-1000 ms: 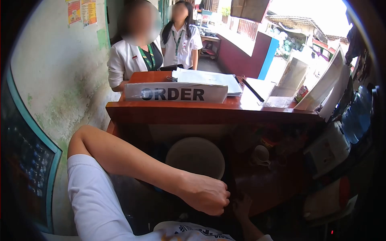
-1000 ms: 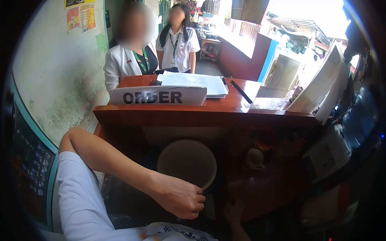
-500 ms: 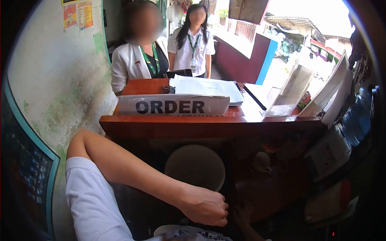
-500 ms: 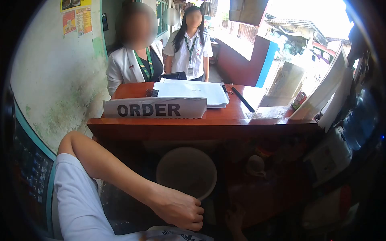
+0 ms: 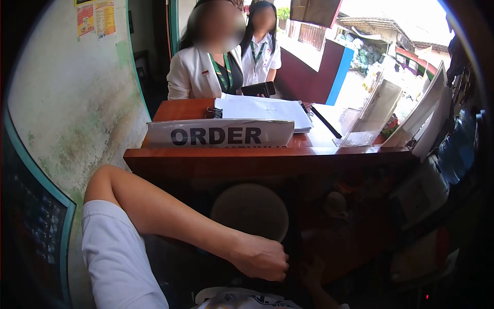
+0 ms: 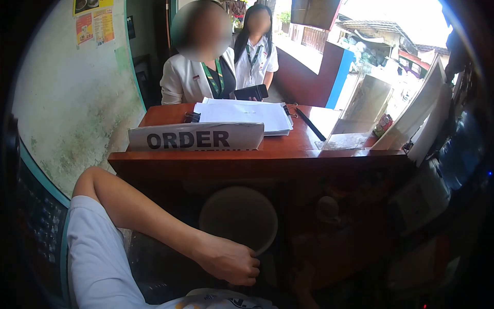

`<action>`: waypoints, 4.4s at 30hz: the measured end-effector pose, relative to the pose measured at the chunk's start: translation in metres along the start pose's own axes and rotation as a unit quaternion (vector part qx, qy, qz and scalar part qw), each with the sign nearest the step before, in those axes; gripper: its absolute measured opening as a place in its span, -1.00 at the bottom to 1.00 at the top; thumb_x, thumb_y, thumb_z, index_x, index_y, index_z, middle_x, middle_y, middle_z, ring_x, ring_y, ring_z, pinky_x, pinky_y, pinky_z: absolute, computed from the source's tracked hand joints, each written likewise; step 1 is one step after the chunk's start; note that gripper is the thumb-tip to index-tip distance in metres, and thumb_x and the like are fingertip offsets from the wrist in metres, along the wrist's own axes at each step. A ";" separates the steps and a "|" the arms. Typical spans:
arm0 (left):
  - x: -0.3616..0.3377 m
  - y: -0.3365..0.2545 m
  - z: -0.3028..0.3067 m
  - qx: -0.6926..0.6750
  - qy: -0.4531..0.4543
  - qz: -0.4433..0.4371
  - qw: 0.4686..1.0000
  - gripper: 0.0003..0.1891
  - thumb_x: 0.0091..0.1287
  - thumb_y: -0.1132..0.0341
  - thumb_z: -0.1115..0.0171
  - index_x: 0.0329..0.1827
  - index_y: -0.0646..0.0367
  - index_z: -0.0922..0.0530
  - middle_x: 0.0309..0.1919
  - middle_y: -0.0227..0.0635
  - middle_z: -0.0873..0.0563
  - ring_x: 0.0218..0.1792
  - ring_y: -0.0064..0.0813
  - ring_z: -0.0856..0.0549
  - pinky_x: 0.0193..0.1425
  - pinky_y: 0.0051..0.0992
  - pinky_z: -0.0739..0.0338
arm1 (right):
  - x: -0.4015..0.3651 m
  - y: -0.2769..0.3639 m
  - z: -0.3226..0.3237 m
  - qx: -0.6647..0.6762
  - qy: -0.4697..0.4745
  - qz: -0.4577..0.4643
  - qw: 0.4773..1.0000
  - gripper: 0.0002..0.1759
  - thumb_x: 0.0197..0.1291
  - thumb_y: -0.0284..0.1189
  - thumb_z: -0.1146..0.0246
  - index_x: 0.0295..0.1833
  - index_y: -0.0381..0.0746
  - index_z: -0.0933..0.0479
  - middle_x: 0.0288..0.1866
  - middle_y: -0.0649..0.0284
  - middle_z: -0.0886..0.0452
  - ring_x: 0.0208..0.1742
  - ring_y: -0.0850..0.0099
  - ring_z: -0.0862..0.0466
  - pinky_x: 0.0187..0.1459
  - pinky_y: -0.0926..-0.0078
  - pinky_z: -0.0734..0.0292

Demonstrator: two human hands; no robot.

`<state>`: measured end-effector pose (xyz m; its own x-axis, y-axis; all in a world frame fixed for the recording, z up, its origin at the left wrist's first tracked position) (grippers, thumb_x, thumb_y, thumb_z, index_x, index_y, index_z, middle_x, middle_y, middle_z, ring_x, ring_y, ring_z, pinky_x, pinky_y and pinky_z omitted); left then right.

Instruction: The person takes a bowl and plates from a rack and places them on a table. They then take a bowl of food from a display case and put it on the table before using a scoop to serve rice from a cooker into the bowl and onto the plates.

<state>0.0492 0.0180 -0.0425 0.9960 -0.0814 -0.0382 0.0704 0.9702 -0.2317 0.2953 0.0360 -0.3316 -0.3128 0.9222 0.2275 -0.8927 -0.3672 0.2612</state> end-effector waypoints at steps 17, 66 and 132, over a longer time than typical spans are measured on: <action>0.001 -0.001 -0.005 0.002 0.011 0.001 1.000 -0.84 0.17 0.37 -0.24 -0.37 0.33 -0.56 -0.43 -0.20 -0.64 -0.28 -0.28 -0.68 -0.25 -0.35 -0.61 | 0.001 -0.004 -0.006 -0.020 0.000 0.007 1.000 -0.81 -0.07 -0.33 -0.32 -0.30 -0.13 -0.65 0.14 -0.01 -0.43 0.24 0.01 -0.36 0.24 -0.04 -0.20; -0.003 0.007 -0.024 0.029 0.031 0.026 0.999 -0.88 0.14 0.40 -0.20 -0.45 0.30 -0.58 -0.45 -0.16 -0.66 -0.30 -0.19 -0.71 -0.27 -0.32 -0.66 | -0.004 -0.010 -0.018 -0.012 -0.001 -0.004 1.000 -0.69 -0.16 -0.22 -0.37 -0.24 -0.09 -0.69 0.25 -0.05 -0.41 0.32 -0.03 -0.31 0.30 -0.08 -0.14; 0.000 0.007 -0.027 0.016 0.044 0.013 0.999 -0.88 0.19 0.39 -0.16 -0.31 0.28 -0.50 -0.38 -0.24 -0.60 -0.27 -0.28 -0.65 -0.18 -0.35 -0.58 | 0.000 -0.007 -0.009 -0.027 -0.002 0.003 1.000 -0.82 -0.14 -0.35 -0.33 -0.32 -0.07 -0.65 0.19 0.05 -0.38 0.30 0.06 -0.30 0.27 -0.04 -0.17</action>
<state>0.0478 0.0190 -0.0701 0.9887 -0.0755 -0.1294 0.0486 0.9787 -0.1993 0.2989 0.0399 -0.3421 -0.3161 0.9196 0.2333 -0.9072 -0.3650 0.2094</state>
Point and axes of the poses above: each hand's wrist, its own x-axis towards the middle knuckle, its own z-axis out of the back of the hand, y = z × x, the point moved 6 cm from there along x, towards the middle knuckle
